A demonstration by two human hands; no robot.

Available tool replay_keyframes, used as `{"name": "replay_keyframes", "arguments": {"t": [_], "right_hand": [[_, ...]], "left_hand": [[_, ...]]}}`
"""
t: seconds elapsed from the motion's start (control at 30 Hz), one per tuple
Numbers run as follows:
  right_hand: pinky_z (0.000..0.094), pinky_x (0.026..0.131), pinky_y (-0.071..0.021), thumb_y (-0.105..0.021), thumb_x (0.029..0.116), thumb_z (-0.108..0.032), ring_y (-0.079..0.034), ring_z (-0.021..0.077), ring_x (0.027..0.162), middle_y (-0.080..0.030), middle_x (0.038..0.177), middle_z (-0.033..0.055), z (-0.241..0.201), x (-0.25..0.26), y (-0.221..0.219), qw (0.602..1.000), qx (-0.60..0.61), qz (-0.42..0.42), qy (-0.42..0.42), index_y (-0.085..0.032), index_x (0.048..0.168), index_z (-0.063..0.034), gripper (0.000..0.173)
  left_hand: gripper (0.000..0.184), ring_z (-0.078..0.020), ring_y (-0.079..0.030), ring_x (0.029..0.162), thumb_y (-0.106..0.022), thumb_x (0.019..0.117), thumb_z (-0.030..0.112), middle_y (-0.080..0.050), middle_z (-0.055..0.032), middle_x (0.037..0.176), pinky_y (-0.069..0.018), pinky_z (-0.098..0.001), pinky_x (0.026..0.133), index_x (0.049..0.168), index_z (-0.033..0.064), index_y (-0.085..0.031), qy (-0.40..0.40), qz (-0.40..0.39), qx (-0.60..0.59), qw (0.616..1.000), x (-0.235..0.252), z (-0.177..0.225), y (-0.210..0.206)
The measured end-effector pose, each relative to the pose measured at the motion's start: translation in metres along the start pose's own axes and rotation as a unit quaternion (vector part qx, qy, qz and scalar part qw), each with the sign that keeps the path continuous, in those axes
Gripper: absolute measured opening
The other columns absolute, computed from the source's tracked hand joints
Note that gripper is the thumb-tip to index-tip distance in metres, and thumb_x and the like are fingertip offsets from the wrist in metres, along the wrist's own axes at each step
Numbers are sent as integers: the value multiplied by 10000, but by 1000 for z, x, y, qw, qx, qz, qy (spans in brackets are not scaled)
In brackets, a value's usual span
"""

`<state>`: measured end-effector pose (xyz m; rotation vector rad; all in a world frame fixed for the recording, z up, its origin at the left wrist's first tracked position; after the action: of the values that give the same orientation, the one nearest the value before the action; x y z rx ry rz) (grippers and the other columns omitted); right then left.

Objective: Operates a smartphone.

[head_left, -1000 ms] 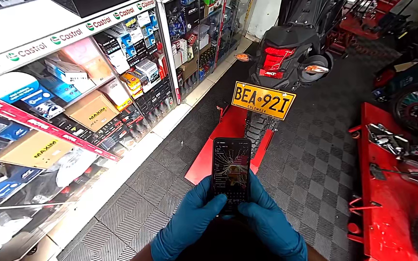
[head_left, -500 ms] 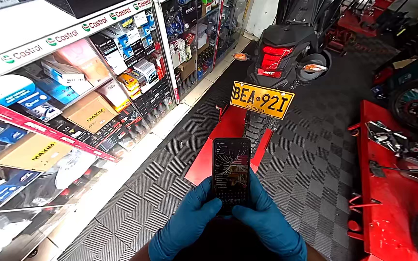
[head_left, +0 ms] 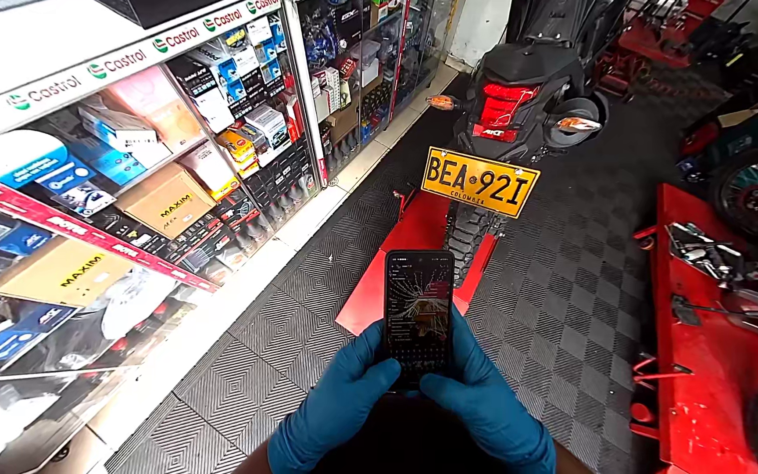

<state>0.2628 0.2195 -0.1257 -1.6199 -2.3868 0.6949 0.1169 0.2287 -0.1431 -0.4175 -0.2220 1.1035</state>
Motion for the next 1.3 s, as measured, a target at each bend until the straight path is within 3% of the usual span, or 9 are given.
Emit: {"name": "replay_keyframes", "arguments": {"t": [0.4,0.83,1.07,1.3], "right_hand": [[503,931,-582,-434,942,95,-644,328,1161,-559,1383,198,1,0,4,1000,2,-16,6,-191,1628,-149,768],[510,952,-575,-457,969,64,-633,340,1185,-551,1397,201,0,1,3,1000,8,-14,-1,-202,1630,-155,741],[517,939,-572,-411,929,95,-633,336,1170,-546,1392,206,3,1,5,1000,11,-23,7,-210,1626,-150,765],[504,944,-577,-472,963,68,-641,331,1166,-565,1374,200,1,3,2,1000,6,-18,3,-214,1622,-148,740]], "left_hand": [[383,-183,-698,1059,-494,995,40,-711,-98,1174,-578,-365,948,1368,57,-577,9,12,2,1000,0,-2,3],[362,-173,-691,1066,-490,1009,89,-709,-95,1178,-571,-356,949,1348,70,-614,-8,14,19,1000,0,-1,5],[369,-179,-691,1061,-486,998,81,-707,-99,1177,-571,-360,946,1342,69,-617,-9,14,20,1000,1,-2,7],[354,-162,-692,1056,-482,1007,87,-712,-82,1168,-572,-352,944,1332,69,-622,-17,11,26,999,1,2,6]]}}
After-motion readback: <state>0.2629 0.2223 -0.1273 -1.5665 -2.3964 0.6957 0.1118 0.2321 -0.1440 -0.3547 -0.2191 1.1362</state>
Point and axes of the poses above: each hand's wrist, its own x-axis towards the middle knuckle, its own y-axis out of the back of the hand, z = x × y, the point moved 7 cm from there along x, towards the middle knuckle
